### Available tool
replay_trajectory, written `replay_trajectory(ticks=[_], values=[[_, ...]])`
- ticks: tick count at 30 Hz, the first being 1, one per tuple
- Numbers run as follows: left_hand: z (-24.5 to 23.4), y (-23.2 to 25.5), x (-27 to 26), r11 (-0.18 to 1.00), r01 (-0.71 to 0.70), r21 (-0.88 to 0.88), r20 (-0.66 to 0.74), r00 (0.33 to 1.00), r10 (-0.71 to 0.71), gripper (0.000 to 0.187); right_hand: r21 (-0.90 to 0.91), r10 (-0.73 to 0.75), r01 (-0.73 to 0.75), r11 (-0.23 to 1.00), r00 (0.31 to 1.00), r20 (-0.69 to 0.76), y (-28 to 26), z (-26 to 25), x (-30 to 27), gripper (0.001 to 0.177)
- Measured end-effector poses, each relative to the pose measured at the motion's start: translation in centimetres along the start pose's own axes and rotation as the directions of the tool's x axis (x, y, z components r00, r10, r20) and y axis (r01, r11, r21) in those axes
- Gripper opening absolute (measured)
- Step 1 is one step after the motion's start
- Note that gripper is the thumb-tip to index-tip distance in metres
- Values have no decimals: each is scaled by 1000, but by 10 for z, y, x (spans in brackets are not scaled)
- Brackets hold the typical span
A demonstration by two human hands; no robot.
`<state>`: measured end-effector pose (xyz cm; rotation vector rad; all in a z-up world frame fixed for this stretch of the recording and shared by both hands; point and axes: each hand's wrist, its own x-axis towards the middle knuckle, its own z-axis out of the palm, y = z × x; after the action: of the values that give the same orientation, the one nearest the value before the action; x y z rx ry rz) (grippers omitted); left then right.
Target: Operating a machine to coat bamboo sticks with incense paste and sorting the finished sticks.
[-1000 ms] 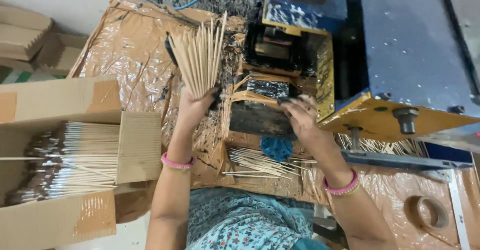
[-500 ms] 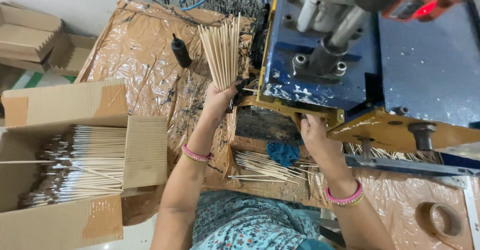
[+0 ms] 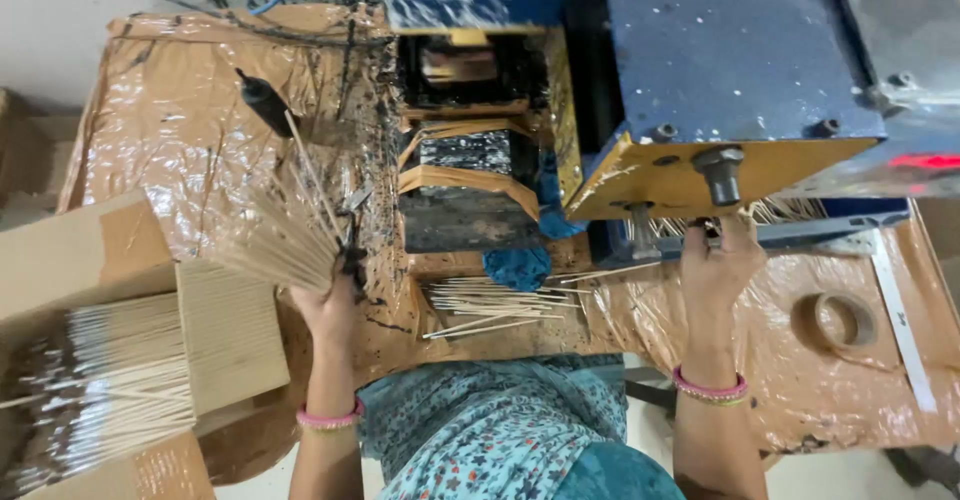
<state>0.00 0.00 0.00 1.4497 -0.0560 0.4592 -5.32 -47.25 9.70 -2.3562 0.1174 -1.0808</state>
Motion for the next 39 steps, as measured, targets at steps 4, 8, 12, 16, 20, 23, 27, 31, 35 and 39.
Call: replay_trajectory(ticks=[4, 8, 12, 16, 20, 23, 27, 31, 35, 39], values=[[3, 18, -29, 997, 65, 33, 227, 971, -70, 32, 48, -22, 20, 999, 999, 41, -41, -2, -12, 37], [33, 51, -9, 995, 47, 84, 494, 866, -83, 22, 729, -24, -496, 471, 819, 573, -45, 52, -45, 57], [35, 85, 35, 963, -103, 248, 625, 777, -78, 15, 747, -180, -493, 445, 768, 614, -68, 66, 4, 33], [41, 111, 97, 945, -328, 17, 387, 873, 296, 25, 618, -706, 526, 584, 705, 66, -65, 146, 48, 34], [65, 63, 127, 991, 112, 73, 263, 956, -128, 16, 176, -655, 632, 754, 705, 274, -72, 167, 60, 34], [85, 42, 131, 976, 215, -22, 223, 953, -205, 20, 177, -552, 523, 834, 792, 259, -58, 164, 50, 35], [88, 11, 133, 942, 250, -224, 262, 946, -189, 22, 266, -411, 341, 902, 868, 280, -54, 146, 33, 44], [88, 11, 131, 936, 268, -228, 277, 939, -202, 22, -33, 198, -229, 973, 750, 631, -80, 132, 34, 35], [86, 28, 116, 962, 241, -128, 266, 943, -201, 23, 333, -222, 78, 940, 881, 417, -3, 177, 19, 30], [60, -1, 58, 988, 87, 129, 249, 961, -117, 22, 200, -447, 405, 892, 857, 255, -112, 77, 49, 24]])
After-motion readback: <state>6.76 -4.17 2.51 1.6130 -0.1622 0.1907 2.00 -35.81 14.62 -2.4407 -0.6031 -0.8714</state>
